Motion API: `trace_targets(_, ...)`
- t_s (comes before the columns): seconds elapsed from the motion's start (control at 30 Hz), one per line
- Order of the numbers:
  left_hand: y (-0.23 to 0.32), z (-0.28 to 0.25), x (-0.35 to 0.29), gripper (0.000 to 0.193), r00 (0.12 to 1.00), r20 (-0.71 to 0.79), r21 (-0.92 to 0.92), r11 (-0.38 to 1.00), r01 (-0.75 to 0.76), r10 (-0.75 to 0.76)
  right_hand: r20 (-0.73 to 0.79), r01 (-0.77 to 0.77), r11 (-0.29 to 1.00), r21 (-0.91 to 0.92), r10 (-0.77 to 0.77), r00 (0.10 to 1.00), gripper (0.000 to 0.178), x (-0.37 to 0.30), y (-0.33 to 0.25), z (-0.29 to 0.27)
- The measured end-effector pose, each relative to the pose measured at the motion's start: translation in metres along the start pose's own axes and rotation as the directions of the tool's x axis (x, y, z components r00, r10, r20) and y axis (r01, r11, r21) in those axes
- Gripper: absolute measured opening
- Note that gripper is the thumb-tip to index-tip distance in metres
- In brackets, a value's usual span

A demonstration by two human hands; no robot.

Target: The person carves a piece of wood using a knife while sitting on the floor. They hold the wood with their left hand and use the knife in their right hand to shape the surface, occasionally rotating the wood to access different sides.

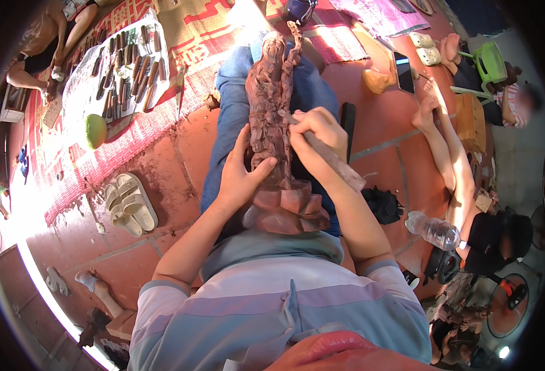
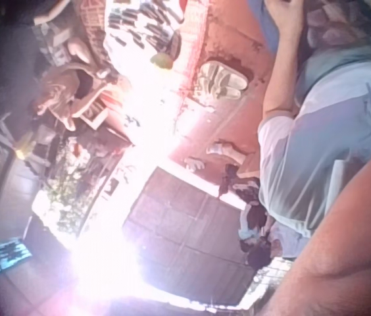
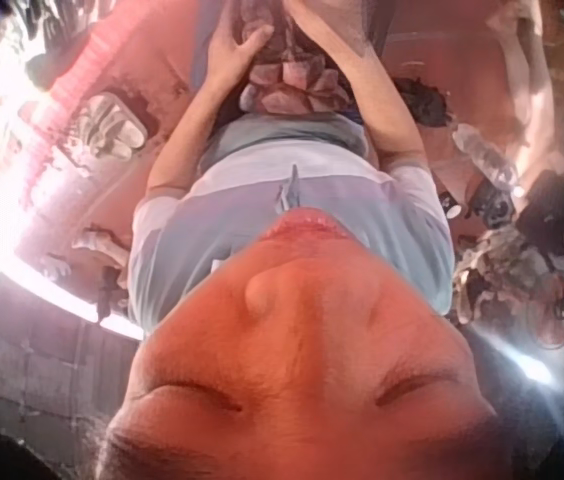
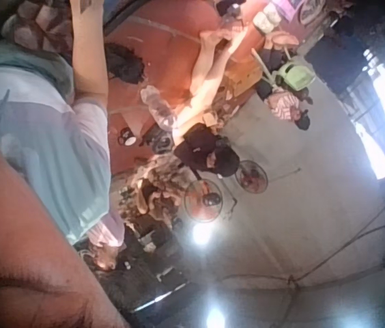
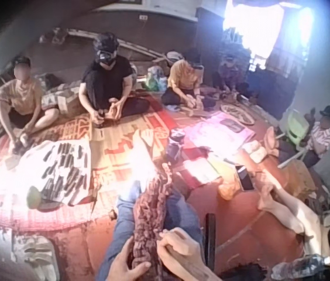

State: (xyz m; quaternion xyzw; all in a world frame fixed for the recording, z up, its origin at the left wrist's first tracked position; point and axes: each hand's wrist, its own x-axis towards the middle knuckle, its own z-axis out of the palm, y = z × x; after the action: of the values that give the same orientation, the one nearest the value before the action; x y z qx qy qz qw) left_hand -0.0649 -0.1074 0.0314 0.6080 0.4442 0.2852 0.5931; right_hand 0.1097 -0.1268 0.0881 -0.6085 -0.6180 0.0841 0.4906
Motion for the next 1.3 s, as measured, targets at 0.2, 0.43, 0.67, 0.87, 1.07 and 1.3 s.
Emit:
trace_targets(0.2,0.003,0.001,-0.001,0.083,0.999,0.040,0.011,1.000,0.013,-0.014,0.043,-0.022,1.000,-0.007,0.022,0.999,0.014,-0.005,-0.001,0.000)
trace_targets(0.43,0.000,-0.001,-0.001,0.087,1.000,0.000,-0.005,1.000,-0.012,0.012,0.037,-0.039,0.998,-0.052,0.041,0.998,0.014,-0.002,-0.005,0.009)
trace_targets(0.67,0.000,-0.001,-0.002,0.083,0.999,0.031,0.060,0.998,-0.033,0.031,0.025,-0.051,0.998,-0.043,0.052,0.998,0.013,0.004,-0.008,0.013)
trace_targets(0.87,-0.004,-0.001,-0.001,0.086,1.000,0.000,0.028,0.999,-0.029,0.029,0.028,-0.042,0.998,-0.044,0.043,0.999,0.014,0.005,-0.008,0.010)
trace_targets(1.07,0.000,0.000,-0.002,0.084,0.999,0.019,0.024,0.999,-0.030,0.029,0.065,-0.070,0.997,-0.013,0.070,0.995,0.013,0.008,-0.008,0.001)
trace_targets(1.3,-0.001,-0.001,-0.002,0.082,0.999,0.039,-0.005,1.000,-0.025,0.025,0.033,-0.074,0.997,-0.005,0.074,0.997,0.012,0.007,-0.009,0.004)
